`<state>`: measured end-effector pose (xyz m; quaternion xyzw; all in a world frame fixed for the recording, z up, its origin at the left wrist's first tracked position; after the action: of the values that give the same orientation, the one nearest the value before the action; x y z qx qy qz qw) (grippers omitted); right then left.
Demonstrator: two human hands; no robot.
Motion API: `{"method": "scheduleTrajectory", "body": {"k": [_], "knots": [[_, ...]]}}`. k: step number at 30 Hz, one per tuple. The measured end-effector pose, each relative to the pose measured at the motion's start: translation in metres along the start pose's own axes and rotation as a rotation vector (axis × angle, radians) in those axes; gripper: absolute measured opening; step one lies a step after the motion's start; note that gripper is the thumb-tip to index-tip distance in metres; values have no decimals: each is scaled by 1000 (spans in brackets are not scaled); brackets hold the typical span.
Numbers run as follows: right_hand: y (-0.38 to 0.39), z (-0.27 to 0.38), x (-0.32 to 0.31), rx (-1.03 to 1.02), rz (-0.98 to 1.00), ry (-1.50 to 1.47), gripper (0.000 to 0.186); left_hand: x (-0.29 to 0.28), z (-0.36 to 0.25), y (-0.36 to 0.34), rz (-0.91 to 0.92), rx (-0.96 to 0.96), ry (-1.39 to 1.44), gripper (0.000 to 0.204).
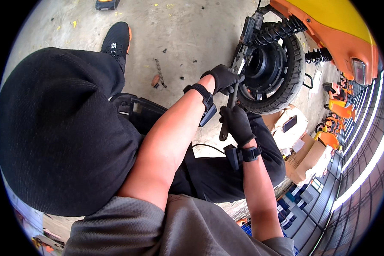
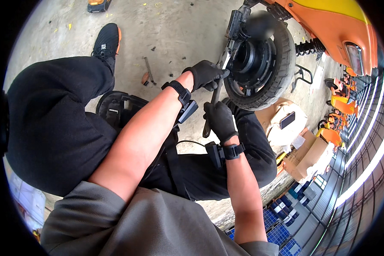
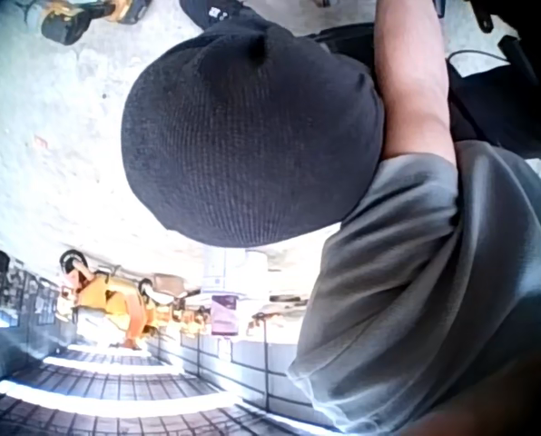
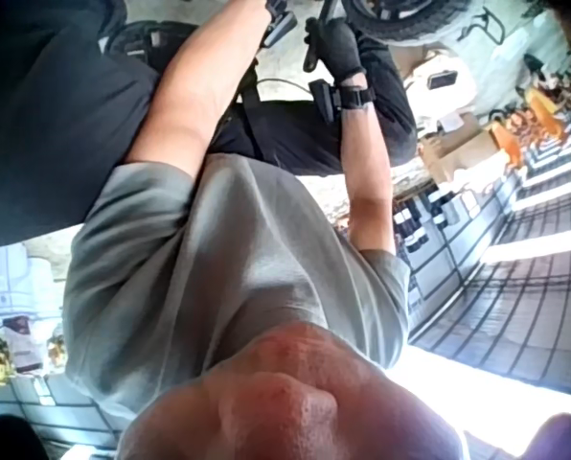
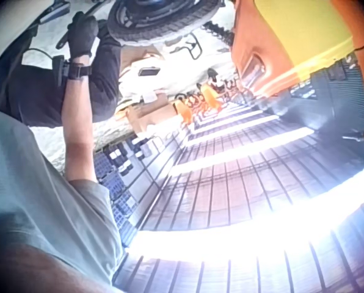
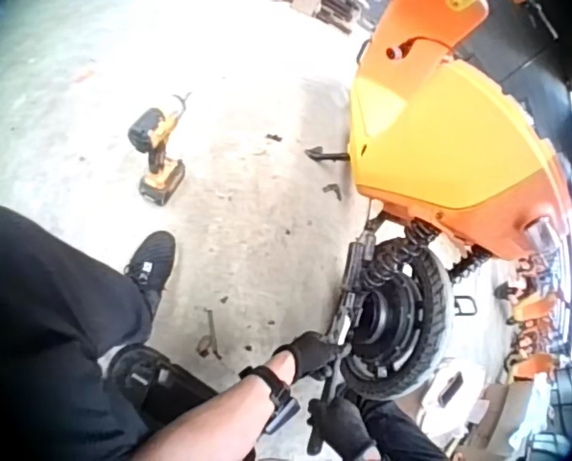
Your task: The person uses an adjustable wrench to tighten or loosen bolts on the rear wheel motor assembly of an electric scooter while sitting on the floor. They use their hands to hold the wheel and position the wrench repeatedly on the axle bolts.
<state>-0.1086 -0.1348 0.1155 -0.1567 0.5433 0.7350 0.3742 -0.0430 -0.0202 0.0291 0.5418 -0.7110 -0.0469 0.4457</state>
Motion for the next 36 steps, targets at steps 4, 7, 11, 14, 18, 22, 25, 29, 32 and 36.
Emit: {"method": "scheduleTrajectory", "body": {"k": [4, 7, 11, 14, 18, 22, 25, 29, 32, 36], "knots": [[1, 0, -10, 131, -15, -84, 33, 3, 2, -3, -33, 20, 71, 32], [-2, -8, -13, 141, -50, -65, 35, 6, 1, -4, -37, 21, 95, 31], [-11, -23, -8, 114, -92, 7, 40, 11, 4, -10, -90, 4, 77, 29], [-23, -37, 3, -46, -83, 223, 27, 9, 12, -19, -118, 10, -16, 29], [-49, -59, 37, -292, 29, 667, 14, -2, 25, -31, -314, 86, -385, 33], [-110, -100, 65, -24, 152, 476, 20, -4, 45, -37, -432, 82, -465, 36], [-163, -135, 87, -84, -26, 272, 22, -7, 48, -38, -454, 81, -593, 40], [-198, -168, 106, -186, -150, 110, 26, -11, 48, -33, -463, 86, -531, 44], [-207, -184, 117, -205, -136, 85, 28, -14, 38, -40, -377, 131, -489, 48], [-180, -192, 149, -107, -9, 193, 32, -9, 37, -42, -404, 160, -551, 49]]}}
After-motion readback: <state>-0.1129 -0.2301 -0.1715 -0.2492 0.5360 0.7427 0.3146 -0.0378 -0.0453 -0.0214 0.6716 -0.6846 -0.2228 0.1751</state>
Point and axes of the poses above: each hand's wrist, its own y-axis away from the middle knuckle, its own x-axis out of the palm, z = x × y, the point moved 4 cm from there along -y, towards the middle knuckle, and after that the axes turned 2 degrees about x, right-handed, at the moved point
